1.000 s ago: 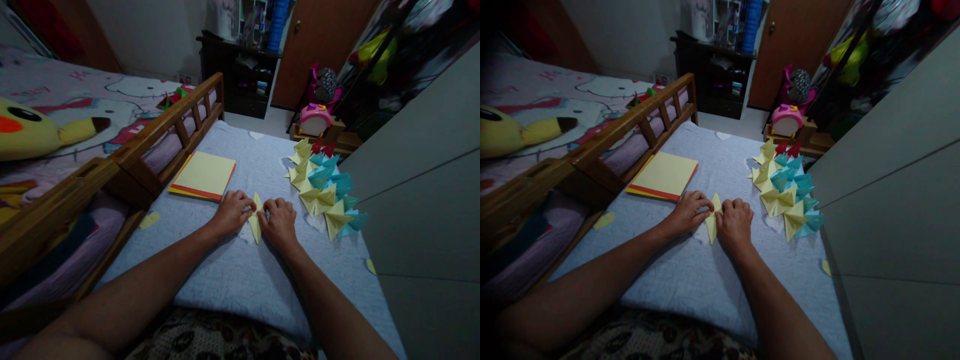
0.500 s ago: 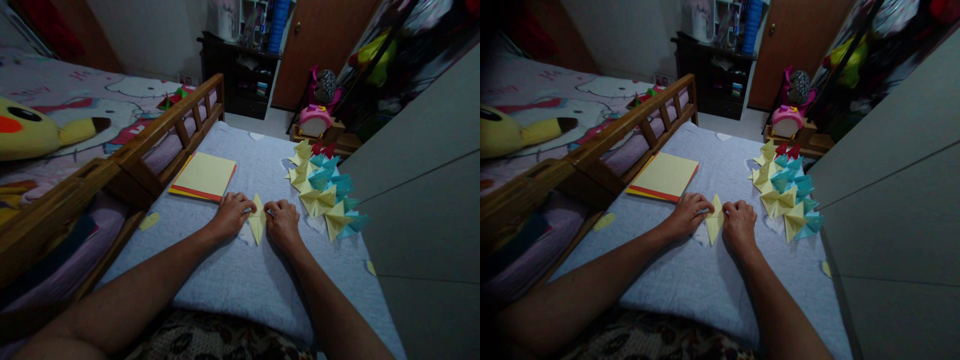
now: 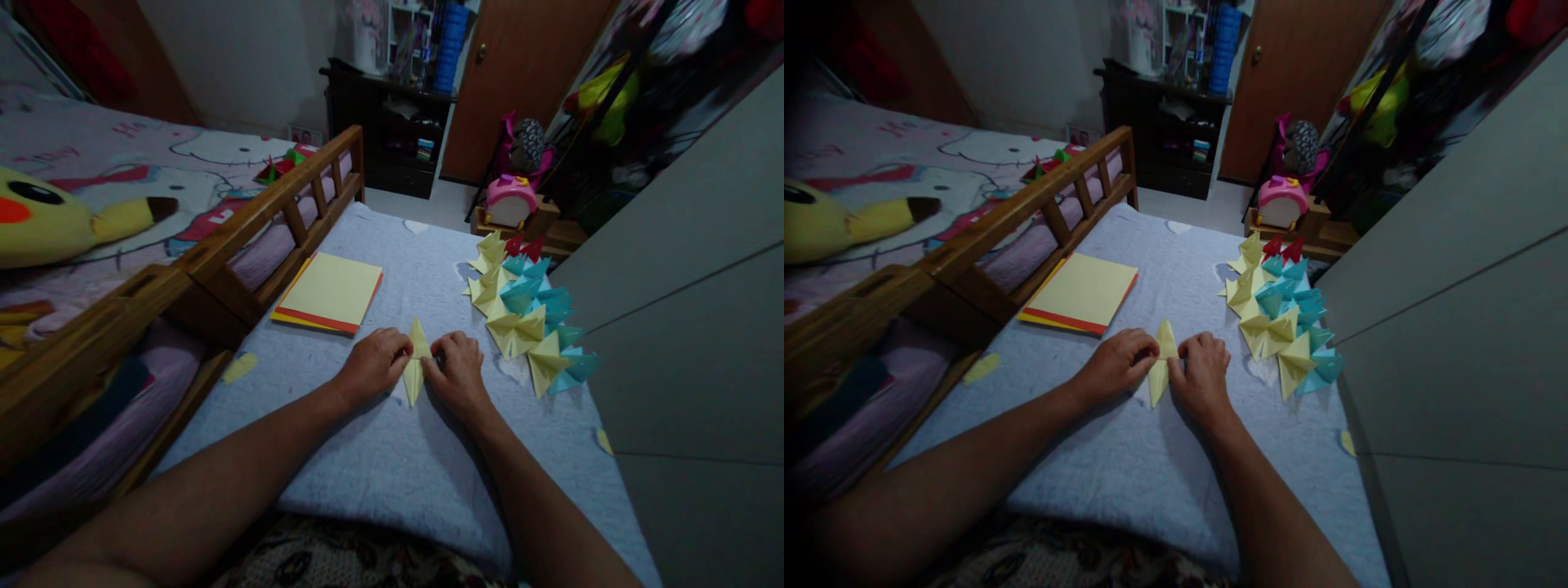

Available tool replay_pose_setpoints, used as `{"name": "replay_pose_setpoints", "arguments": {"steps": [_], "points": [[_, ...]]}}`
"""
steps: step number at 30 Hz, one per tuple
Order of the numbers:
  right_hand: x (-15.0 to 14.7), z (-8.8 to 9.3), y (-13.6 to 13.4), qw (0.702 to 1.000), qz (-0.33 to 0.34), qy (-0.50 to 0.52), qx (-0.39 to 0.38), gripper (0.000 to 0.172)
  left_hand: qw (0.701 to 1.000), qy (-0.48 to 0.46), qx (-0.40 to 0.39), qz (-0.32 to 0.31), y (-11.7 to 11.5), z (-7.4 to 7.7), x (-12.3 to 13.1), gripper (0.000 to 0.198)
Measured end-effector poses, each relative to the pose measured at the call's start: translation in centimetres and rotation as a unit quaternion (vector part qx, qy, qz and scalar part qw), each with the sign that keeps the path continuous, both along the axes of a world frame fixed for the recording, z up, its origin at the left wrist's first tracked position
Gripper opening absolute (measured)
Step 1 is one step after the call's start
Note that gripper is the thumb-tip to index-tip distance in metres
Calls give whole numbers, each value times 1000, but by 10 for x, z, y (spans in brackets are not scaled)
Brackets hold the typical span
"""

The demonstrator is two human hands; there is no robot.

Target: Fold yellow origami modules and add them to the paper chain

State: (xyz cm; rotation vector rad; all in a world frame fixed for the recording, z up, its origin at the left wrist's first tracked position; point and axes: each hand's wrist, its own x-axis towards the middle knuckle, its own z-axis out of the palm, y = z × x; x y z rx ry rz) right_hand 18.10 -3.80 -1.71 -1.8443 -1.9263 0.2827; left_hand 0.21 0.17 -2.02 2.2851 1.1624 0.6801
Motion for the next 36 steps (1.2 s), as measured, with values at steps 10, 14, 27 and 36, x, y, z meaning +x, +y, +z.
{"name": "replay_pose_setpoints", "arguments": {"steps": [10, 14, 27, 36], "points": [[-3, 16, -4, 962, 110, 240, 65, 8, 982, -153, -111, 0, -6, 20, 1, 23], [-7, 20, -11, 938, 156, 304, 58, 24, 951, -246, -188, 20, -5, 18, 1, 28], [3, 20, -17, 937, 156, 288, 122, 51, 872, -394, -285, 56, -4, 13, 6, 31], [7, 14, -10, 977, 164, 86, 101, 34, 867, -380, -312, 83, -4, 13, 9, 13]]}}
